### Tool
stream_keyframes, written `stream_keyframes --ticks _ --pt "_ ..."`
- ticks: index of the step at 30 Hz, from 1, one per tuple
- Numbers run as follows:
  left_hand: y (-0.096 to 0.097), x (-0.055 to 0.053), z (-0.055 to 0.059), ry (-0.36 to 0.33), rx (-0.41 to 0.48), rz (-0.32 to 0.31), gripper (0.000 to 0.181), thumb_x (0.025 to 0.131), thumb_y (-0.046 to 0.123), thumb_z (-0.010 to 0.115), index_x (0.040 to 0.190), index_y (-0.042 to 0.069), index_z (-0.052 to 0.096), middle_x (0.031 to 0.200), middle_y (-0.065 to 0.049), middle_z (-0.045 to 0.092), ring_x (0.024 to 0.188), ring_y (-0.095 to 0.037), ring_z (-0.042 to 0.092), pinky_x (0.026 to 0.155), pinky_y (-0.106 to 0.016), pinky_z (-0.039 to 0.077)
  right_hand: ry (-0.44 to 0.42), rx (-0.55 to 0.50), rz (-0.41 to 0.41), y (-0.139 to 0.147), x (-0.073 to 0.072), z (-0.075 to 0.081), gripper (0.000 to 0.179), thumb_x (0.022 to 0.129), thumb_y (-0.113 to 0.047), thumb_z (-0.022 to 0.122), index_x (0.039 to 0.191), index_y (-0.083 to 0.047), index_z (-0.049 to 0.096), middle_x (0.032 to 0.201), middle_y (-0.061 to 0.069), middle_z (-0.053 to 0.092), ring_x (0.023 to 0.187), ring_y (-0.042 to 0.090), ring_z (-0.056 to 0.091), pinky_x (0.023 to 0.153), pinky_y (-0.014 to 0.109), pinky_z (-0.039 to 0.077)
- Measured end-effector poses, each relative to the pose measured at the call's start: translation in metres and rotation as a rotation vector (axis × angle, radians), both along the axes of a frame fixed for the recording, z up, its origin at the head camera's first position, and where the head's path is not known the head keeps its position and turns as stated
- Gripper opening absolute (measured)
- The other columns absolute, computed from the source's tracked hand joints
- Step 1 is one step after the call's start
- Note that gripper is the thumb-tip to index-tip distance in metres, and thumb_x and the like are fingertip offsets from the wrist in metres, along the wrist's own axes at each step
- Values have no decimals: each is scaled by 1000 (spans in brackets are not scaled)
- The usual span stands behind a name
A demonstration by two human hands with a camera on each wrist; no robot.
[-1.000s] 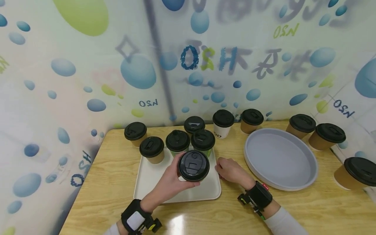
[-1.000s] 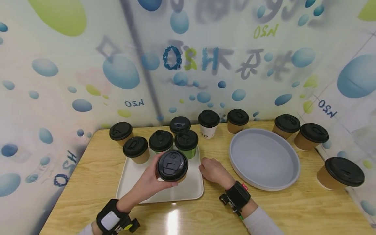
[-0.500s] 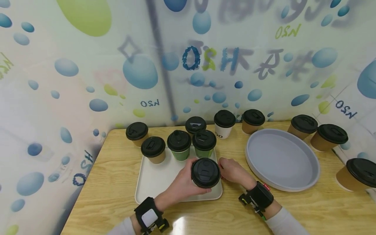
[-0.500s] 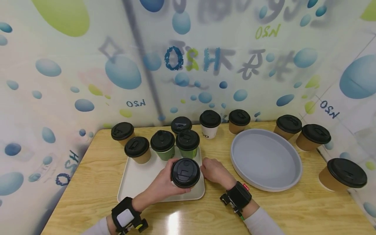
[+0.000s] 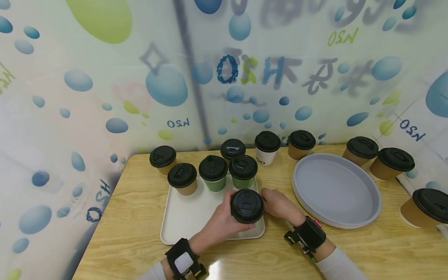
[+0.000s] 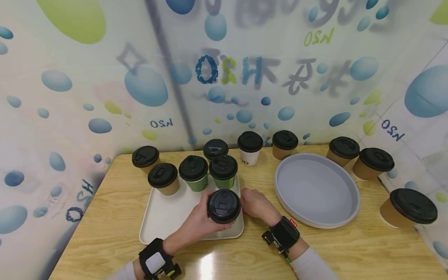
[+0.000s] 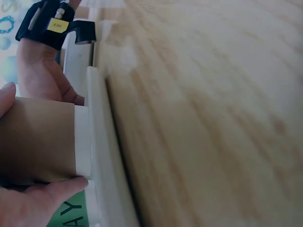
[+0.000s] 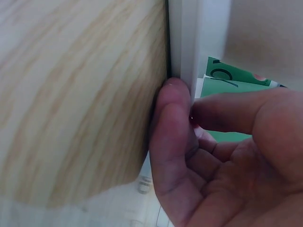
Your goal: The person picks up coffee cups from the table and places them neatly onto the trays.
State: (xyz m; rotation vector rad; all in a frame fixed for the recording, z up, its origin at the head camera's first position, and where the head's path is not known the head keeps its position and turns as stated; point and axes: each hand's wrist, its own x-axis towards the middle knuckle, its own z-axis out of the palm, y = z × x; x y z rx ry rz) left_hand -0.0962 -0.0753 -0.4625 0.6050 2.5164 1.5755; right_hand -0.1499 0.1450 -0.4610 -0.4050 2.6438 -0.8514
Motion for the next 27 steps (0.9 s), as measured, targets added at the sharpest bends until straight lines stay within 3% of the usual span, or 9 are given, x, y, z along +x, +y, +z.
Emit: stream_keyframes --ticks 18,27 --pt "3 1 -5 -16 -19 17 102 69 25 99 145 9 32 141 -8 59 129 -23 58 109 -48 47 0 19 -6 -3 1 3 15 97 -6 66 84 -10 60 67 -1 57 61 15 55 57 27 44" --pt "4 2 -11 11 -25 31 105 66 27 101 145 5 34 140 -13 59 129 -28 59 108 -51 47 25 29 6 -1 0 1 15 97 -6 66 84 -11 60 70 -2 56 64 15 54 59 28 44"
